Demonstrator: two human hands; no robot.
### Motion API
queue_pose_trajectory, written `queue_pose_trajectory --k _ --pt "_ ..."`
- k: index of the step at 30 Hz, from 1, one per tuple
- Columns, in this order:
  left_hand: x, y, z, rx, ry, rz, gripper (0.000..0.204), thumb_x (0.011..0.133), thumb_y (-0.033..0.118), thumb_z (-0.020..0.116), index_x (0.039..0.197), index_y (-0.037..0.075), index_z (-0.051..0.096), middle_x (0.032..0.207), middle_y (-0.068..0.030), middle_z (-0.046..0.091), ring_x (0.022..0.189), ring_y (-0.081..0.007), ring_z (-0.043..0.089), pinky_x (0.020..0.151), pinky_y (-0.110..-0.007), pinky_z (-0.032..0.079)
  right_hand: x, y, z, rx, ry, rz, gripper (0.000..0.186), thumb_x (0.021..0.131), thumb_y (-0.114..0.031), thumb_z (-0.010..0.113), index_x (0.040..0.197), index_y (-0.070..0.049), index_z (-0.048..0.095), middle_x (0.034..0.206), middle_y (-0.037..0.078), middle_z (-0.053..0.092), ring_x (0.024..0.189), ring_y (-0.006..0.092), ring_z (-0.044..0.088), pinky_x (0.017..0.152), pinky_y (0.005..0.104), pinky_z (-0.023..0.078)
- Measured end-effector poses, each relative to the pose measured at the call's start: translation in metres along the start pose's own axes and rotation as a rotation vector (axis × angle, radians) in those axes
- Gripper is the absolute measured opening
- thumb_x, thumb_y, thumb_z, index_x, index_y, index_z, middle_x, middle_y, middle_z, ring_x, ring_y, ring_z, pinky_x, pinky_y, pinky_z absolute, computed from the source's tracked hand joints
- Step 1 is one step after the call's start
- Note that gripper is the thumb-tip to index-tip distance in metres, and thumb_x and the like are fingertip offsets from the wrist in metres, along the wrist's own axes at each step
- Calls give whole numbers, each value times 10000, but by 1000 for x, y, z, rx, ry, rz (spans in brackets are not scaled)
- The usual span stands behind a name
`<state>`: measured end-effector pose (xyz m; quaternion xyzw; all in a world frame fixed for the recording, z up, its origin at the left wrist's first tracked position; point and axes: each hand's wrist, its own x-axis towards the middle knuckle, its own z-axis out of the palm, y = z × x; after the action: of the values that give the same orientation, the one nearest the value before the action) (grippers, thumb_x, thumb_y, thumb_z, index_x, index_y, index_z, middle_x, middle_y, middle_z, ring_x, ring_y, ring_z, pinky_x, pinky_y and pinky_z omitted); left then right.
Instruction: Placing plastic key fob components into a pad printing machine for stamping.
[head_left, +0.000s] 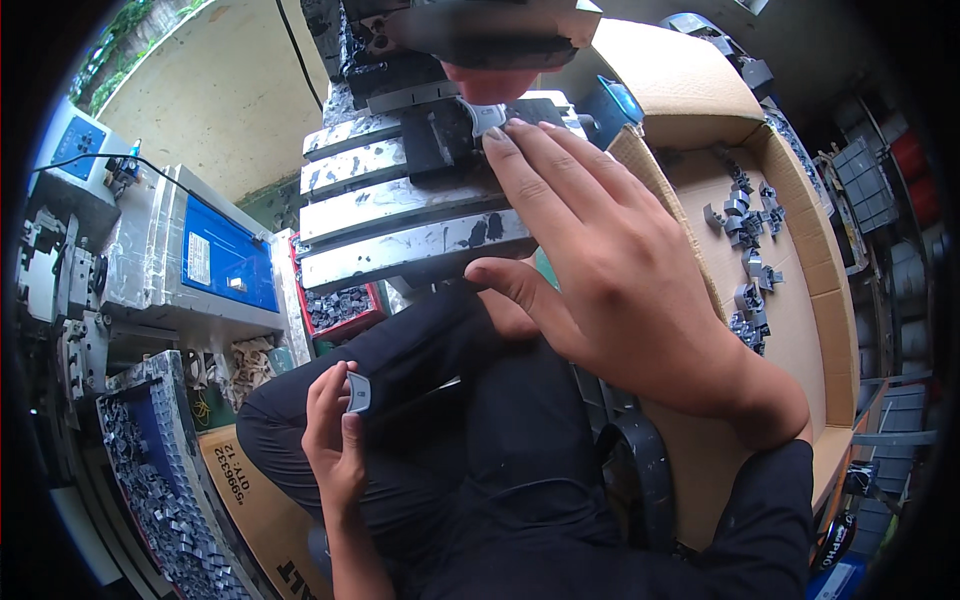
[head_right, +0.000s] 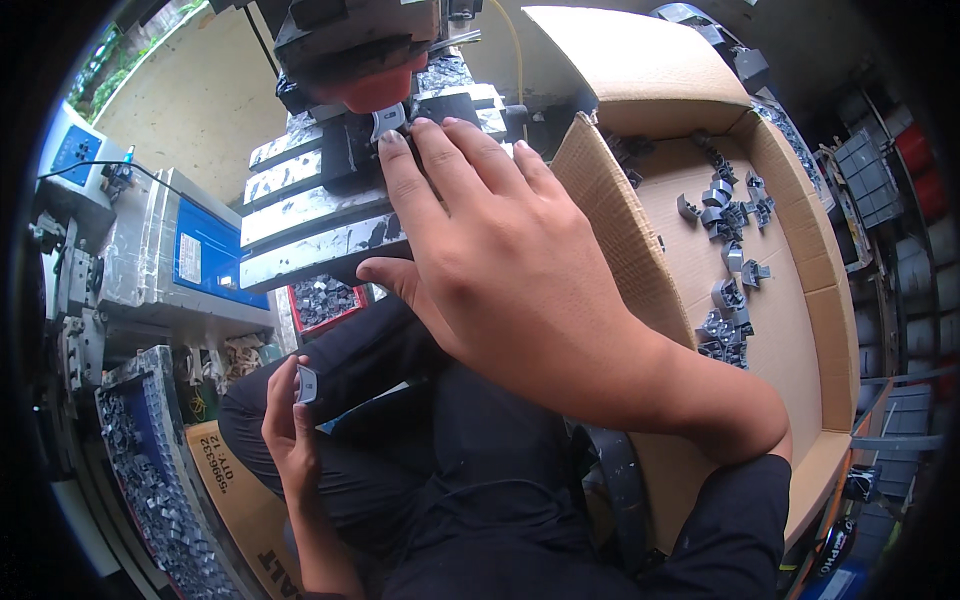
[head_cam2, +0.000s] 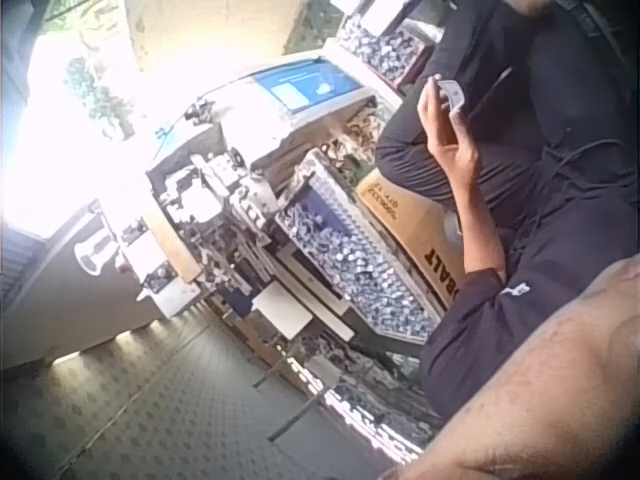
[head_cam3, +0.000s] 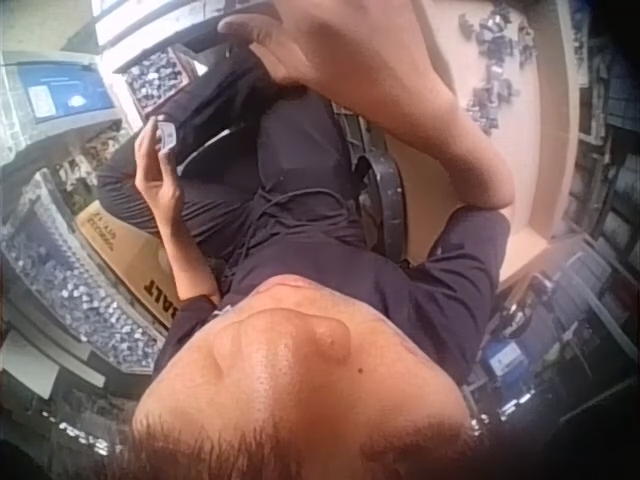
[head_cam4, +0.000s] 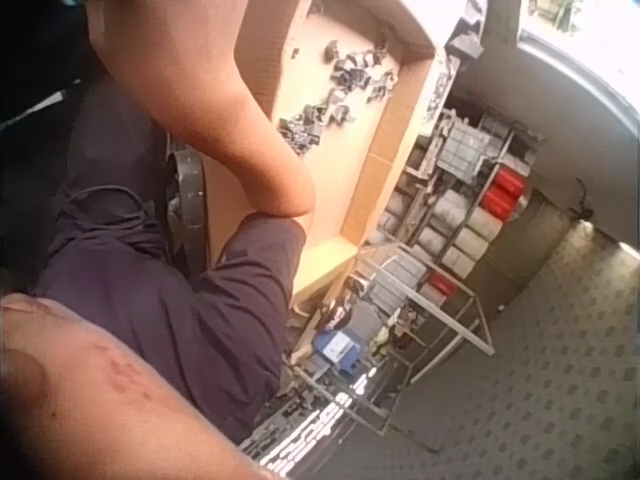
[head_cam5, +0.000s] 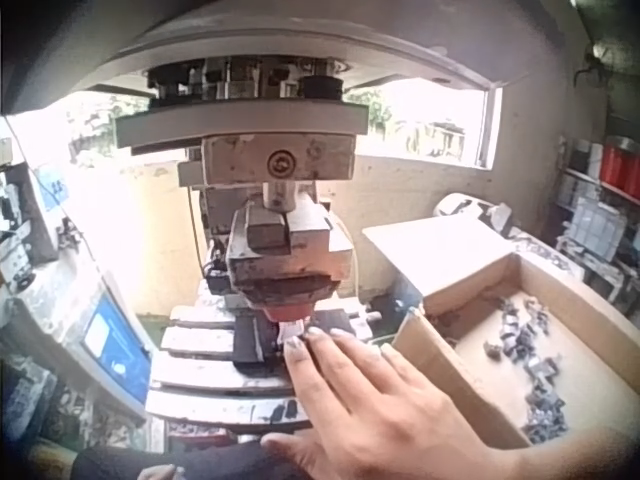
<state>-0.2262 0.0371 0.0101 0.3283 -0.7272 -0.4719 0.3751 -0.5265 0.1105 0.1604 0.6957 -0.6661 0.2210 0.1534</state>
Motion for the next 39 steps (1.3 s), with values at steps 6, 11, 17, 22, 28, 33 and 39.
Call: queue_pose_trajectory --k 6,11,17,22,28,33,39 --pt "27 67 20 -62 92 242 616 1011 363 728 1428 -74 608 1345 -214 624 1045 -204 605 904 -327 506 0 -8 -18 37 -4 -30 619 891 -291 842 1383 34 655 1368 241 668 1285 404 640 1081 495 502" --pt "66 93 42 -109 93 374 675 912 284 846 1431 -74 605 1335 -224 651 1151 -252 635 902 -341 511 -2 -15 -24 712 -40 -95 559 821 -292 900 1270 -1 736 1134 158 781 1022 322 765 911 419 599" --pt "94 117 56 -194 -7 372 685 858 184 888 1450 -31 620 1350 -176 676 1118 -217 658 896 -332 518 8 7 -22 786 25 -40 530 771 -198 940 1225 2 753 1122 135 786 1005 241 762 886 376 606" --pt "120 139 57 -131 -159 271 713 902 257 854 1480 -58 579 1428 -191 653 1256 -232 645 952 -327 518 11 36 -14 771 82 -46 471 898 -255 860 1260 13 719 1199 131 741 1075 201 716 939 353 572" --pt "165 137 63 403 -101 473 567 938 292 824 1426 47 670 1421 -170 670 1297 -325 637 1098 -438 478 21 59 -1 705 178 82 379 1020 -192 742 1315 36 672 1236 108 722 1143 173 694 991 351 564" --pt "188 130 77 533 -50 462 518 970 349 782 1369 30 695 1375 -173 686 1303 -348 619 1137 -429 445 28 75 15 707 245 165 280 1016 -62 708 1287 4 693 1171 116 746 1098 192 729 972 328 577" --pt "180 131 73 317 -52 438 502 939 239 801 1377 27 680 1288 -167 721 1230 -325 654 1044 -414 494 32 67 15 714 211 156 304 982 62 666 1281 10 688 1168 124 737 1092 207 739 963 336 584"
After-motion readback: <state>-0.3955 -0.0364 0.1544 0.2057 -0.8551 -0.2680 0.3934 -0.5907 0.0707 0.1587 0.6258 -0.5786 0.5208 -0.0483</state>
